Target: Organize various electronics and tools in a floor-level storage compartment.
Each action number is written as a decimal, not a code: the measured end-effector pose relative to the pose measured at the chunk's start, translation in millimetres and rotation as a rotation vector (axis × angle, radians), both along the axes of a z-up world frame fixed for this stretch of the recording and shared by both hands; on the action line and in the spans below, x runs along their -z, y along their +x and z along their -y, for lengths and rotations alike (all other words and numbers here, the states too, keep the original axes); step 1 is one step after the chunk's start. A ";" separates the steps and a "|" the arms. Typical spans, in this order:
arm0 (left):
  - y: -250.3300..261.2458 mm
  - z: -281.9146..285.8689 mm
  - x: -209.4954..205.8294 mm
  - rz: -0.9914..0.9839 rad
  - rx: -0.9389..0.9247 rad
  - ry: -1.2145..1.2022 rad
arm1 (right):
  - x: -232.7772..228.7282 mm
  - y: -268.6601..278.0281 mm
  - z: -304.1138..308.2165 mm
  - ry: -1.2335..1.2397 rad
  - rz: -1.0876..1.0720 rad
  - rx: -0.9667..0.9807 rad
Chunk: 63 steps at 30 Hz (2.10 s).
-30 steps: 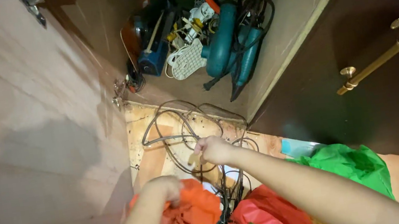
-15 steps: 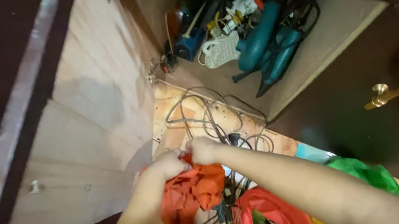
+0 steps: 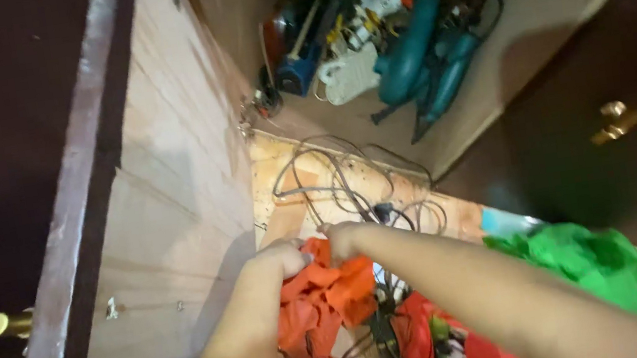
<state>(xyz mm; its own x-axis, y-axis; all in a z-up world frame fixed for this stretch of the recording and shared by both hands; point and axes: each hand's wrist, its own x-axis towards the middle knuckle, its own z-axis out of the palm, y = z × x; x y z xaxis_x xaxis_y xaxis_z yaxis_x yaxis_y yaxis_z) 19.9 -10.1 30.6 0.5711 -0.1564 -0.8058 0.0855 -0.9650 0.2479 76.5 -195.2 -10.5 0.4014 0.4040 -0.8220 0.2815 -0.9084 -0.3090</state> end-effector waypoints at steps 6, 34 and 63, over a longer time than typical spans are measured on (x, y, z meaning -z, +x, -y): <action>-30.0 17.5 110.0 0.008 0.081 -0.078 | -10.3 -68.1 -7.1 0.131 0.076 0.324; -75.3 28.6 27.1 -0.041 -0.077 -0.138 | -73.7 -151.8 42.9 0.317 0.115 0.885; -22.9 118.4 -24.6 0.126 -0.810 -0.136 | -43.8 -106.9 140.2 0.247 0.395 1.228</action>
<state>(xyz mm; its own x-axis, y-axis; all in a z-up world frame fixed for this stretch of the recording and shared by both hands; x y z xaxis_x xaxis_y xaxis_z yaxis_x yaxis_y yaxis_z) -2.9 -128.5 55.2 0.6334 0.2506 -0.7321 0.7046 -0.5780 0.4118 -30.4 -335.4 33.3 0.8078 -0.2724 -0.5228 -0.5736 -0.5679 -0.5903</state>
